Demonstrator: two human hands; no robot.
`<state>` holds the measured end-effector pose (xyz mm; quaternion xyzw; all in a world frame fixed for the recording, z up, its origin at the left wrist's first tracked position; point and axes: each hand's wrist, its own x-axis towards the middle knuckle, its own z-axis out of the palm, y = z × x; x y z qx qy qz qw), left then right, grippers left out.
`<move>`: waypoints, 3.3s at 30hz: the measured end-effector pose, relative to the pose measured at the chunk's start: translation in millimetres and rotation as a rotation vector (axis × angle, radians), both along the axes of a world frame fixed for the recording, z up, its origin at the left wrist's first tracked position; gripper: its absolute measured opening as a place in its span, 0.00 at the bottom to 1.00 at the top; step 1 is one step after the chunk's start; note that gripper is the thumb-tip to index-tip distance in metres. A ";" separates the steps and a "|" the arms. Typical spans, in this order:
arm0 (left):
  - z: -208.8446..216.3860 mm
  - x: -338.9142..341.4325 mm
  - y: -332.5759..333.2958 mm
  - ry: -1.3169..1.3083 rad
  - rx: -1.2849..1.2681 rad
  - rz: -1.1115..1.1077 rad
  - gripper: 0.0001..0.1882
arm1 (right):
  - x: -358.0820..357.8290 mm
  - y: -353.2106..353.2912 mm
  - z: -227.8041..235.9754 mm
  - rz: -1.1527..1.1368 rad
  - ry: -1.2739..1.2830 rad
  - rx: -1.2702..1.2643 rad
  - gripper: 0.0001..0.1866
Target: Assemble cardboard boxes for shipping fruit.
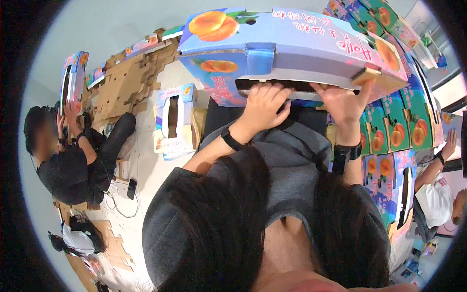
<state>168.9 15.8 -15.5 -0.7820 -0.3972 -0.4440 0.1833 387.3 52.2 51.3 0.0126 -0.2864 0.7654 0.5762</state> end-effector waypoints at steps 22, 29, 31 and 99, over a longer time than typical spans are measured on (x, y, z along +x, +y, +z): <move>53.6 4.0 69.1 -0.033 -0.027 0.024 0.23 | -2.8 8.6 -2.7 -1.196 -1.970 1.196 0.50; 48.7 6.0 82.8 -0.048 0.088 0.082 0.24 | -9.4 18.8 -1.4 -1.245 -1.978 1.216 0.51; 48.9 6.4 82.9 -0.057 0.094 0.093 0.23 | -11.7 19.9 -3.2 -1.260 -1.962 1.212 0.52; 56.7 -29.3 -28.3 -0.132 -0.190 -0.332 0.12 | -7.0 15.0 -40.4 -1.577 -1.900 1.263 0.51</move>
